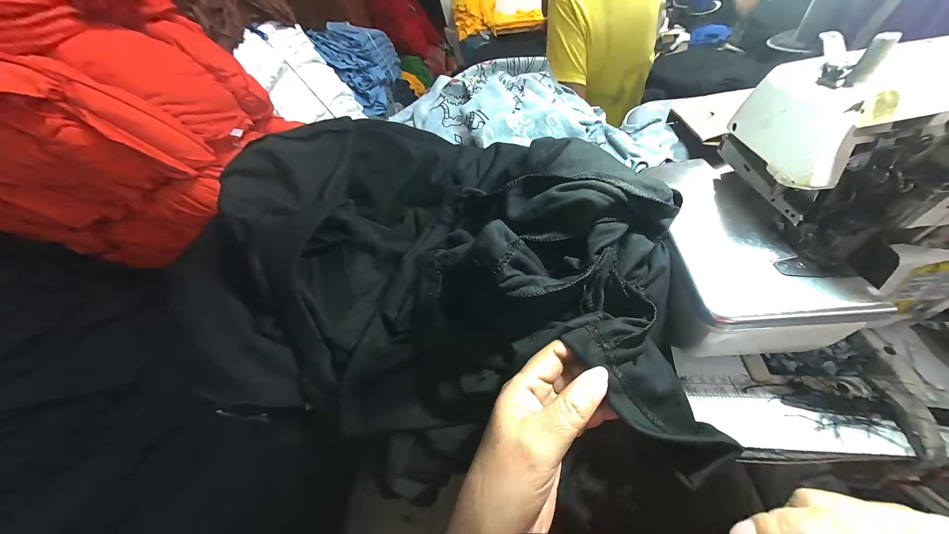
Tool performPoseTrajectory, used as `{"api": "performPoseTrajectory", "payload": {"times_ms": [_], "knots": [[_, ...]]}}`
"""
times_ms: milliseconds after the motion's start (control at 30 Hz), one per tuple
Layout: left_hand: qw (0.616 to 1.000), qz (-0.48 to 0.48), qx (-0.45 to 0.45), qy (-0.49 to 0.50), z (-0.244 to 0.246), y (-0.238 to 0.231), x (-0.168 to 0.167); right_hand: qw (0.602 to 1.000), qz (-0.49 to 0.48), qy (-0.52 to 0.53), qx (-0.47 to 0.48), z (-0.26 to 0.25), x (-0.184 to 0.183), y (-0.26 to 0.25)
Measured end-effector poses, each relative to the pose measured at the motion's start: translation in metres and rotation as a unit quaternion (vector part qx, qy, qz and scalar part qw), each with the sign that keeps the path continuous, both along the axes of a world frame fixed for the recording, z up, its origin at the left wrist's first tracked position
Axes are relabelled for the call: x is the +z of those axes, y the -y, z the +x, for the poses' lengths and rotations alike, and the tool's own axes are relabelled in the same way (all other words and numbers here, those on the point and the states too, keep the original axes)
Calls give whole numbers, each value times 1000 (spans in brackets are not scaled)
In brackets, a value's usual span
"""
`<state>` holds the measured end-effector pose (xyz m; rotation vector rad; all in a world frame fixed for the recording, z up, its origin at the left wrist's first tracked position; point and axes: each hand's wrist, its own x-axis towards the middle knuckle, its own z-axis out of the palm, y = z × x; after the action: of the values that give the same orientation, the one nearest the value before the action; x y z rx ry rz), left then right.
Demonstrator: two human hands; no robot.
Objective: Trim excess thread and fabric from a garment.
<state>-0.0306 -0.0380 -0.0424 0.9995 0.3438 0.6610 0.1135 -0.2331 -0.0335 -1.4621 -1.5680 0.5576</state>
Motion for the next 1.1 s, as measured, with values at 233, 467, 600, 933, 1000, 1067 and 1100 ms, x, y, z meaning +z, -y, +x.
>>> {"api": "performPoseTrajectory", "payload": {"times_ms": [233,467,600,933,1000,1067,1100], "knots": [[999,25,9,23,3,5,-4,975,114,-3,-193,-20,-11,-31],[998,65,-14,6,-1,9,-3,945,200,23,-259,-32,-21,-73],[999,13,-43,15,-1,8,-5,934,248,-12,-257,-31,-34,-87],[993,-93,-23,70,2,18,-6,913,179,-251,-266,-8,-19,-48],[994,-83,-14,65,3,20,-6,938,136,-210,-242,-10,-16,-42],[997,-61,-6,57,3,21,-7,959,114,-128,-227,-14,-15,-42],[998,-46,1,51,2,22,-7,964,112,-94,-223,-17,-15,-43]]}}
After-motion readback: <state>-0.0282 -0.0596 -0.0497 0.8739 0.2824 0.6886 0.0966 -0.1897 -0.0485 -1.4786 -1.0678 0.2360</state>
